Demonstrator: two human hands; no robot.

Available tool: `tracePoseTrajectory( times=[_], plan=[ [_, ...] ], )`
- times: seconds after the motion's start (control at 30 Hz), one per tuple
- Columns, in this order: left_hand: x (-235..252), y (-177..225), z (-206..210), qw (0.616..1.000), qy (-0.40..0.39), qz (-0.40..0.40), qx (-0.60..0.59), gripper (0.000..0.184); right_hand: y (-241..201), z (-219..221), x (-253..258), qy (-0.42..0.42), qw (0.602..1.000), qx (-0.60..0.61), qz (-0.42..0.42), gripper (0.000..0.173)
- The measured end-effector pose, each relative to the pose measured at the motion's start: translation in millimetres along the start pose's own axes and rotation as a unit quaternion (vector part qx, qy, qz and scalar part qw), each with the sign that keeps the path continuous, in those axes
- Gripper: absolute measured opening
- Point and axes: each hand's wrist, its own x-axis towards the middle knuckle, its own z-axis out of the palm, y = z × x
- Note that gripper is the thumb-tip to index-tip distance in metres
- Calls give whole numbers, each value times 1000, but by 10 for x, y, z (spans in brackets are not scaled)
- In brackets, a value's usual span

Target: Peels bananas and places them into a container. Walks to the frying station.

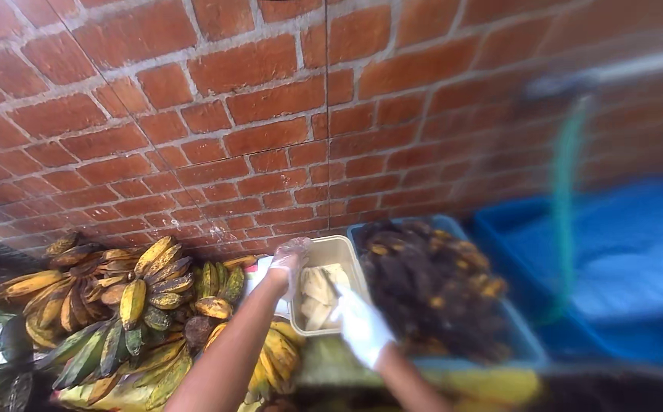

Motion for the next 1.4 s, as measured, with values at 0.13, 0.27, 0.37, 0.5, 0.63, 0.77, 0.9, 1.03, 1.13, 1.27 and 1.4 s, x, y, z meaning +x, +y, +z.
tracePoseTrajectory(
  times=[0.13,0.27,0.37,0.5,0.63,0.77,0.9,1.03,1.13,1.27,1.4],
  plan=[
    [-574,-581,-622,993,54,-37,-102,28,-81,358,-327,-180,978,-100,-23,52],
    [-1403,-1403,-844,955,56,-264,-120,30,28,954,-331,-288,930,-230,-14,75],
    [-1808,-1848,-720,939,-13,-324,-117,29,-32,1215,-222,-290,919,-266,-2,88],
    [-1871,-2213,-589,953,-63,-273,-116,27,-321,1388,-121,-294,904,-310,12,88],
    [-1862,-2259,-477,970,-1,-222,-103,28,-508,1588,-76,-293,881,-370,37,88],
    [-1843,-2405,-427,970,-7,-196,-141,33,-297,1669,-217,-294,867,-397,70,81],
    [-1772,-2557,-350,961,9,-194,-198,33,240,1527,-507,-289,858,-409,115,75],
    [-1745,-2613,-286,966,19,-181,-186,33,-82,1401,-488,-262,869,-408,102,66],
    [-1722,-2374,-291,983,31,-171,-52,33,-487,1544,-242,-236,875,-418,60,68],
    [-1726,-2134,-282,942,-33,-238,233,51,-565,1791,-100,-220,857,-466,23,78],
    [-1702,-2368,-203,975,69,-207,43,38,-513,1568,-303,-292,830,-471,61,78]
  ],
)
